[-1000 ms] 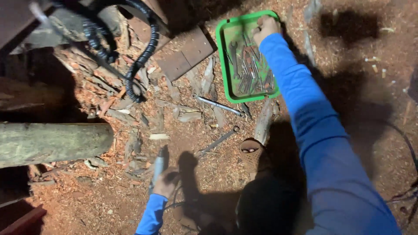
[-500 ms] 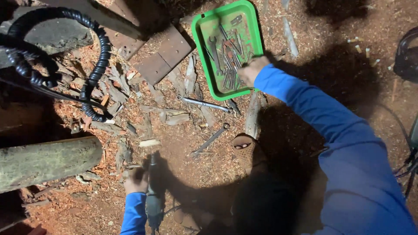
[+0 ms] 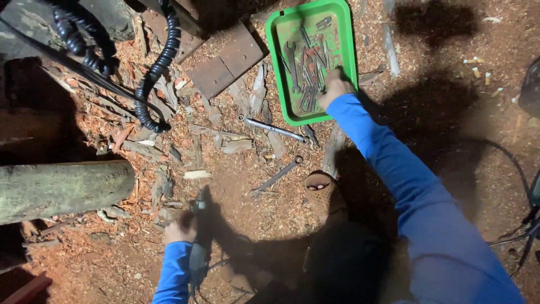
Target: Selecting small metal bits from a tray and sharpening or cleaning them using a handheld rotary power tool.
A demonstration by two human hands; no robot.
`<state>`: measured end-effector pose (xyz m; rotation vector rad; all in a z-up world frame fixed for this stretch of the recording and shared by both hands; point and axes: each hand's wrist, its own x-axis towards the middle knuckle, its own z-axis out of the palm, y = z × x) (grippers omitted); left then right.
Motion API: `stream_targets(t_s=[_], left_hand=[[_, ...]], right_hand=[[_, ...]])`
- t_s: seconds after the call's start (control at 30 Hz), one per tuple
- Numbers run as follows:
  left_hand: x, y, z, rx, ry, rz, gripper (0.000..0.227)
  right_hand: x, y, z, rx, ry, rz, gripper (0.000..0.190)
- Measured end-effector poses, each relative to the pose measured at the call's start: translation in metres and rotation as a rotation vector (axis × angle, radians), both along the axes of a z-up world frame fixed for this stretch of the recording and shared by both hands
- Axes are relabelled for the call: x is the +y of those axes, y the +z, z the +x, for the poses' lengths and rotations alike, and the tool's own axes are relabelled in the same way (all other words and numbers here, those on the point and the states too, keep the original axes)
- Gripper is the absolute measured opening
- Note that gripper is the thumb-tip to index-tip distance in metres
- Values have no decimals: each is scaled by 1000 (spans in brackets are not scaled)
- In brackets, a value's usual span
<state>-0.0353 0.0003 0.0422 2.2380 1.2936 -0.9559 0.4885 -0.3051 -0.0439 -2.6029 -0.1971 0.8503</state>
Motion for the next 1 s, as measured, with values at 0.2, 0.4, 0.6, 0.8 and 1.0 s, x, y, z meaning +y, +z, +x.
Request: stream_targets(t_s=[0.2,0.4,0.6,0.8,1.0], left_hand=[[0,-10,-5,84,-34,105,39],[4,-2,20,70,-24,40,42],[6,-26,0,-109,-72,115,30],[-2,-24,-6,-123,-69,133,26],[-2,-31,2,-3,-59,81,32]], right_hand=[[-24,139,-53,121,22,981,17],[-21,241,-76,249,276,1277,17],[-15,260,-82,217,390,1415,19],[-15,262,-85,193,400,1430,16],[-18,266,-85,202,389,1386,13]])
